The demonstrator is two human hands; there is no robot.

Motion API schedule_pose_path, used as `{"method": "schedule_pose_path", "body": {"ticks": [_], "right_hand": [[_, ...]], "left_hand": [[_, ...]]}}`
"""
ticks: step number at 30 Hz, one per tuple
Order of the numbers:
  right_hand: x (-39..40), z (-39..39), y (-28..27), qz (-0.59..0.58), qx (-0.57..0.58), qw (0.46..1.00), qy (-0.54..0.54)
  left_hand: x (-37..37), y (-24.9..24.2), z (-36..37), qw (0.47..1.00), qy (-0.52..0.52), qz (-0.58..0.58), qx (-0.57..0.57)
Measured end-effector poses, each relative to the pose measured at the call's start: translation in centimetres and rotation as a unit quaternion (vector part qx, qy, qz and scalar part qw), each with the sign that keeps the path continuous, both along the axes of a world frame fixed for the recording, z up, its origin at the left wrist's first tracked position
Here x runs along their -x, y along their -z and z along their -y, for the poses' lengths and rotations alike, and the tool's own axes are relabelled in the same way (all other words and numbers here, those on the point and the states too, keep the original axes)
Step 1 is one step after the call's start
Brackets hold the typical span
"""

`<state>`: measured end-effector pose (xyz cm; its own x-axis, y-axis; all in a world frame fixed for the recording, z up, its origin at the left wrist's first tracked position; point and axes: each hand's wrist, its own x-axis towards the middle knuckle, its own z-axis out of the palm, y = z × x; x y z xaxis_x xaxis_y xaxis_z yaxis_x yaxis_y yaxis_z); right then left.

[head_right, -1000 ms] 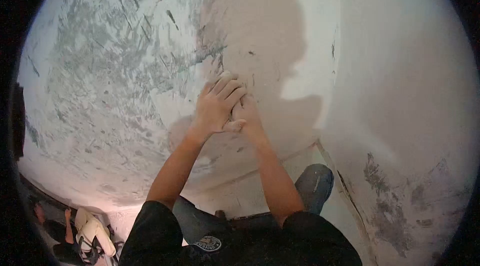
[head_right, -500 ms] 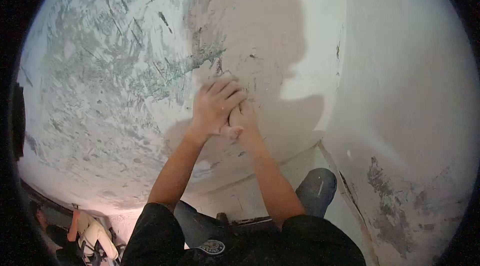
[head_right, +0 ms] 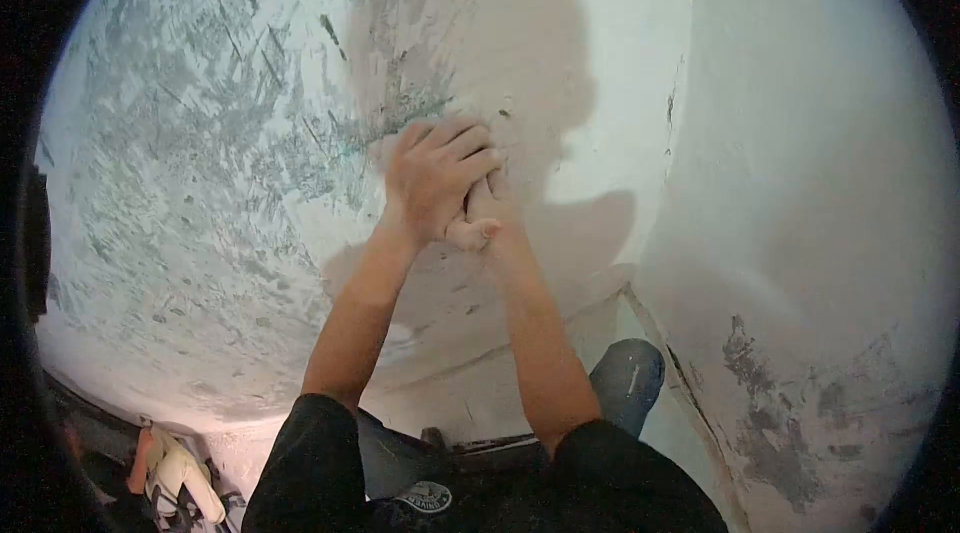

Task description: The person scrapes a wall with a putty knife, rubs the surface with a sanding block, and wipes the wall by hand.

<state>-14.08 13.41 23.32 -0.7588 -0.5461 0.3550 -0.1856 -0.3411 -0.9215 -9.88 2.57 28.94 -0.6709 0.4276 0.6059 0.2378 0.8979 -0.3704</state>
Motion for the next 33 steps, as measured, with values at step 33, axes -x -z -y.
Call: {"method": "schedule_pose_path", "body": {"ticks": [33], "right_hand": [[-17.0,-7.0,12.8,-0.217,-0.221,0.943,-0.120]], "left_hand": [[-27.0,9.1,-5.2,0.960,-0.100,-0.008,-0.260]]}}
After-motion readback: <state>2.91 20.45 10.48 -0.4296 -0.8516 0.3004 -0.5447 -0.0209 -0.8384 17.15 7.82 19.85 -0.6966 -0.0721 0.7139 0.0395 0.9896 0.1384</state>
